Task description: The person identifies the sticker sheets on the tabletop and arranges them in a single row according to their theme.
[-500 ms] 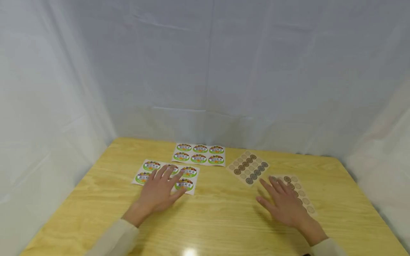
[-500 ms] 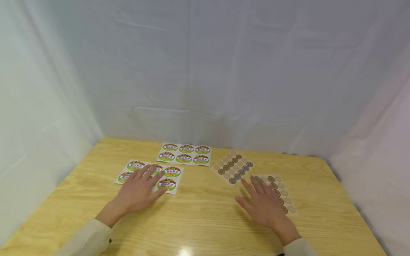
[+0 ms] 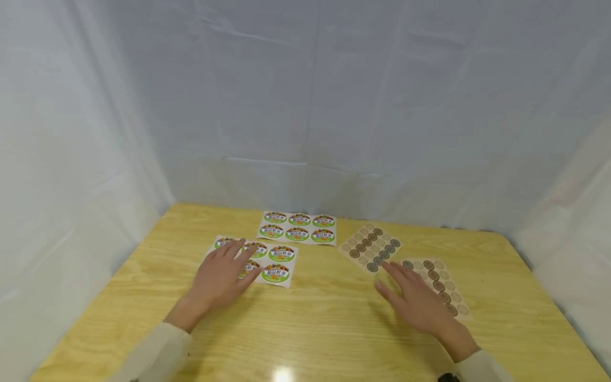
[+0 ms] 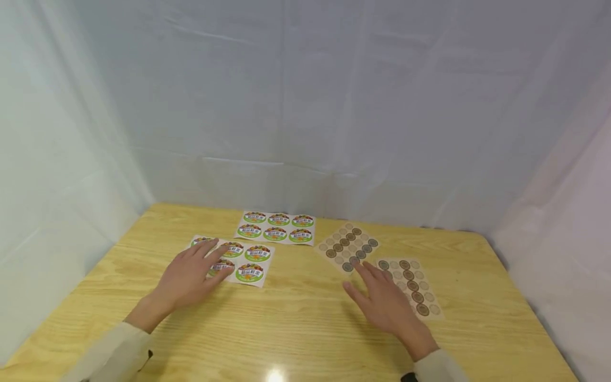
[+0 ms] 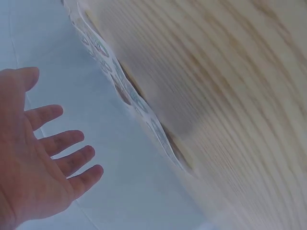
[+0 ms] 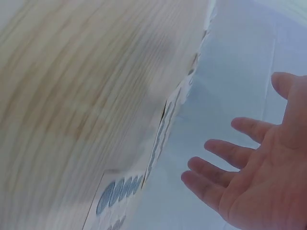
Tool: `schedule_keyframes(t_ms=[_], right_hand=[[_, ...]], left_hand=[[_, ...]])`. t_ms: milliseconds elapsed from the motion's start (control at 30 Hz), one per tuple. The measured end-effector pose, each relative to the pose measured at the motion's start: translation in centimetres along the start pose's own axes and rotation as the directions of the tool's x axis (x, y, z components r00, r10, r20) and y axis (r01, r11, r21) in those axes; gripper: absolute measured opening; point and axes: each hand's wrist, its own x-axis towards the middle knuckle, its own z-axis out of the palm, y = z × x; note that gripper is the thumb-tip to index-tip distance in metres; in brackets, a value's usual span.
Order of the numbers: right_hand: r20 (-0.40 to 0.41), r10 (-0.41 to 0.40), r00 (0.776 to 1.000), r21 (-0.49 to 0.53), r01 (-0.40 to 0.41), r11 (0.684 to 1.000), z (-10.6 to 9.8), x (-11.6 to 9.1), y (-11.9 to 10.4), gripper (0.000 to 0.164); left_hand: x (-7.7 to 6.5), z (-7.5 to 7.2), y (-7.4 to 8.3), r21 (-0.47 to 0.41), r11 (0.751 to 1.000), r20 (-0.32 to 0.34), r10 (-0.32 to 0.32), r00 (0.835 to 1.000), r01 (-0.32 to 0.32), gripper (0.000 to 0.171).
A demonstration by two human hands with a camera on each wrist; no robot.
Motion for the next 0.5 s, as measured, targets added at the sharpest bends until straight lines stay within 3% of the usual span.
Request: schedule_keyframes(t_ms=[233,500], right_hand=[[0.022,0.002,1.0,0.212,-0.007,0.977,0.5,1.2,-1.0,0.063],[0.096,0.012,0.995,0.382,-0.048,0.923,1.7,2.7,-2.3,0.068]], left_hand=[[0.0,-0.5,-1.5,-0.045,0.999,-0.036,-0.015,0.999,0.013,0.051],[-0.6,-0.9,-3.7,-0.097,0.991,-0.001,-0.095,0.995,0.095,0.049]])
